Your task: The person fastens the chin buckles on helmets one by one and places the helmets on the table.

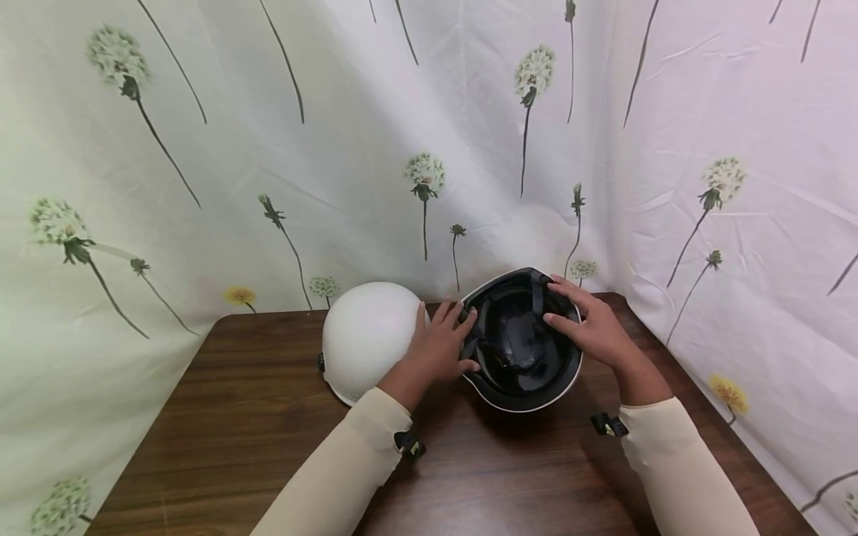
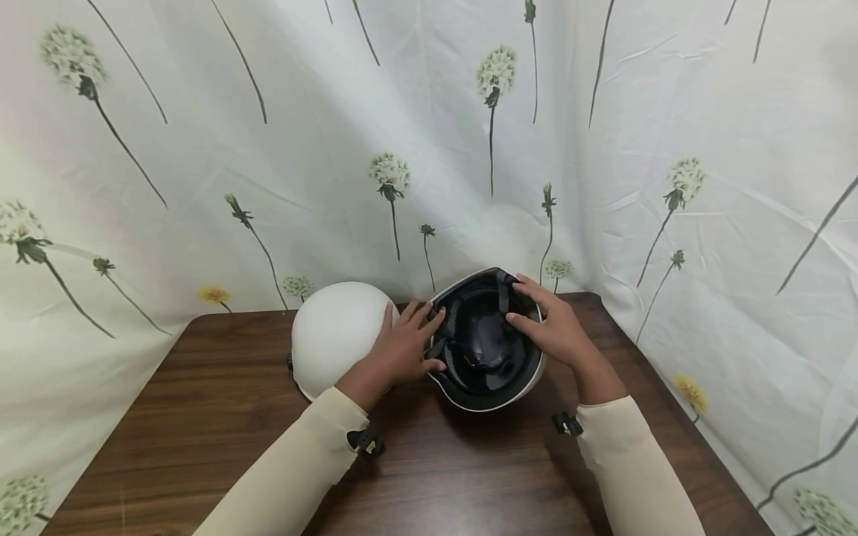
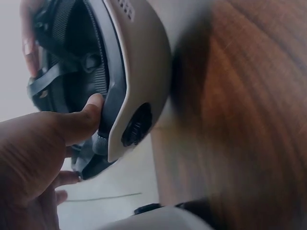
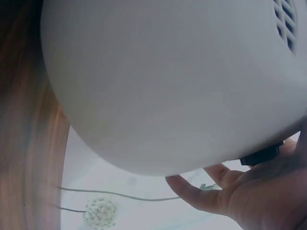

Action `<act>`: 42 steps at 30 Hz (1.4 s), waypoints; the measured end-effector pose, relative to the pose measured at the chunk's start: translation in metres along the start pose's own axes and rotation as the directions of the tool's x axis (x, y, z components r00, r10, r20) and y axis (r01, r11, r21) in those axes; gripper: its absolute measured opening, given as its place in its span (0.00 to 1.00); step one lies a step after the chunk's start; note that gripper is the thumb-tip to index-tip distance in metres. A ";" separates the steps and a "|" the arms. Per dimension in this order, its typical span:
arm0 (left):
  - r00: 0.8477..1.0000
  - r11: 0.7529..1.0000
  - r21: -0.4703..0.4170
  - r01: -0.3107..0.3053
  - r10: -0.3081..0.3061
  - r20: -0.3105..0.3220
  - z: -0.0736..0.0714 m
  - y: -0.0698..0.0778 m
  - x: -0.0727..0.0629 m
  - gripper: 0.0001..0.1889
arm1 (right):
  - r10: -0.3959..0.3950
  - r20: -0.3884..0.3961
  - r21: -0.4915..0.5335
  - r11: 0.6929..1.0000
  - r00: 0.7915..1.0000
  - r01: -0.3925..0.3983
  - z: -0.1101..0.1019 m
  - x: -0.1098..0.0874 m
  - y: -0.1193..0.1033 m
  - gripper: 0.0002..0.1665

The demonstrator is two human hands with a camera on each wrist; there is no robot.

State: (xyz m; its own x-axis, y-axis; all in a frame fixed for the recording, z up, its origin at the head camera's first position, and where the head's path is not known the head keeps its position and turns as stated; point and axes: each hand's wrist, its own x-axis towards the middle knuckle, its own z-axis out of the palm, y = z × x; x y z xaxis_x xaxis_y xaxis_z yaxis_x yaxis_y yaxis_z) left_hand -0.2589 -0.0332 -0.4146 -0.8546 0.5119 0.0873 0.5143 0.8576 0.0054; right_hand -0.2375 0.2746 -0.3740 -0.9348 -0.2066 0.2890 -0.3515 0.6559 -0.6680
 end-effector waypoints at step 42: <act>0.999 0.997 -0.074 0.033 -0.034 -0.021 0.033 0.021 0.022 0.53 | 0.028 -0.005 0.002 1.000 1.000 -0.028 0.007 -0.008 0.003 0.61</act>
State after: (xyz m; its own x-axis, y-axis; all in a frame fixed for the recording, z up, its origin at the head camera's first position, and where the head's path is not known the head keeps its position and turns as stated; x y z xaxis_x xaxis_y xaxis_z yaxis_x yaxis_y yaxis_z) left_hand -0.2690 -0.0020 -0.4456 -0.8701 0.4809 0.1080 0.4899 0.8679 0.0817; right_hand -0.2317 0.2732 -0.3835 -0.9441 -0.1840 0.2737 -0.3249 0.6602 -0.6772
